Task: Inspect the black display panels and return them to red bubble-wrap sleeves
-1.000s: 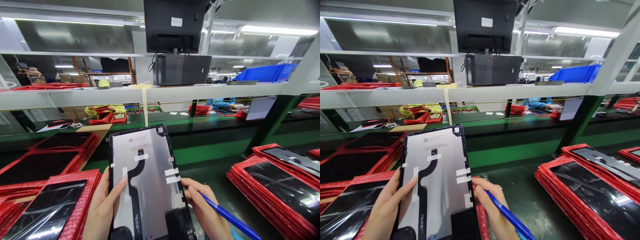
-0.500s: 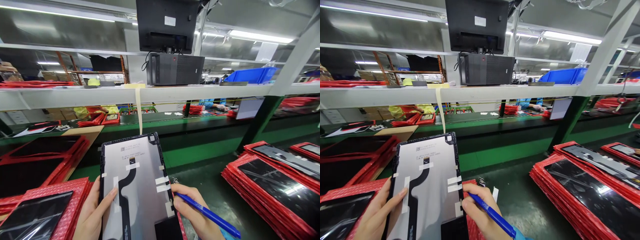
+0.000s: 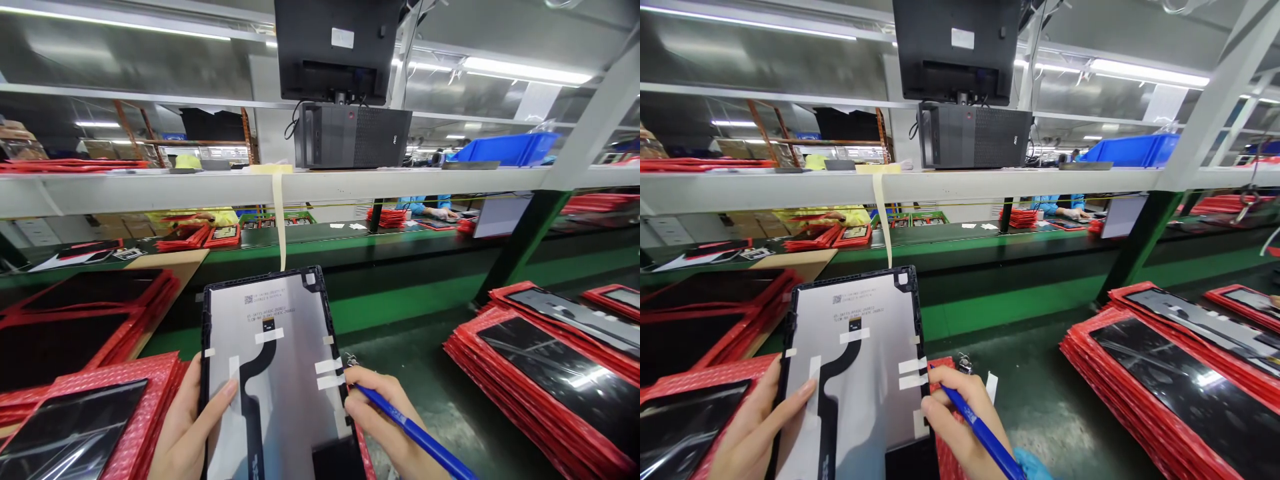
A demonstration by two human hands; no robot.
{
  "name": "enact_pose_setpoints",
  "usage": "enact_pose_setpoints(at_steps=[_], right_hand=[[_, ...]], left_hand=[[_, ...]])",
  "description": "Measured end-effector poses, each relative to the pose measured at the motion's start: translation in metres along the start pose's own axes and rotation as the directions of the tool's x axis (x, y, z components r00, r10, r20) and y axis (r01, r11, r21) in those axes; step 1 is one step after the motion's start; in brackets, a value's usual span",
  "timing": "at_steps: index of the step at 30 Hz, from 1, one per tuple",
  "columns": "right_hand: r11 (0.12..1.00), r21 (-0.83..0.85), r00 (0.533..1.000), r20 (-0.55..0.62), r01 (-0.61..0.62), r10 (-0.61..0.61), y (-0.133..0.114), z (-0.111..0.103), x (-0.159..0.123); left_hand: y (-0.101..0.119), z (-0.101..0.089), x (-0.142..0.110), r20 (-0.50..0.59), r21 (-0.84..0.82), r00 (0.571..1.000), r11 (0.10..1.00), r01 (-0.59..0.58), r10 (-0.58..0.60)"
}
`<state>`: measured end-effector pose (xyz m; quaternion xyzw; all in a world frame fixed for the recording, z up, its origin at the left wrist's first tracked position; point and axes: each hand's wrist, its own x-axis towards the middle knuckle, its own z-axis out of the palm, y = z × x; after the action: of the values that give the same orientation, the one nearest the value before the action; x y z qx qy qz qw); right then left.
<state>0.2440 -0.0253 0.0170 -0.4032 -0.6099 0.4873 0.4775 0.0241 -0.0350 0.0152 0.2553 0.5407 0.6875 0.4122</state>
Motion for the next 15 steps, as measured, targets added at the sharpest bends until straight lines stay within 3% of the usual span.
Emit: enact_pose_setpoints(at_steps=[4,10,13,15], right_hand=[[1.000,0.006,0.999,-0.027,-0.029,0.030,0.000,0.003,0.006],[0.999,-0.023,0.999,-0.037,-0.023,0.023,0.013,0.005,0.014],[0.999,-0.016,0.999,-0.029,-0.034,0.033,0.012,0.003,0.011],[0.998,-0.049,0.996,-0.089,-0.026,0.021,0.009,0.001,0.006]], left_hand=[[-0.007,-0.002,-0.002,0.016,0.037,1.000,0.999,0.003,-0.003],[-0.006,0.005,-0.010,0.130,0.122,0.987,0.987,-0.109,0.093],[-0.008,0.002,-0.006,0.125,0.108,0.990,0.991,-0.074,0.060],[-0.008,0.000,-0.002,0.115,0.100,0.993,0.994,-0.048,0.036]])
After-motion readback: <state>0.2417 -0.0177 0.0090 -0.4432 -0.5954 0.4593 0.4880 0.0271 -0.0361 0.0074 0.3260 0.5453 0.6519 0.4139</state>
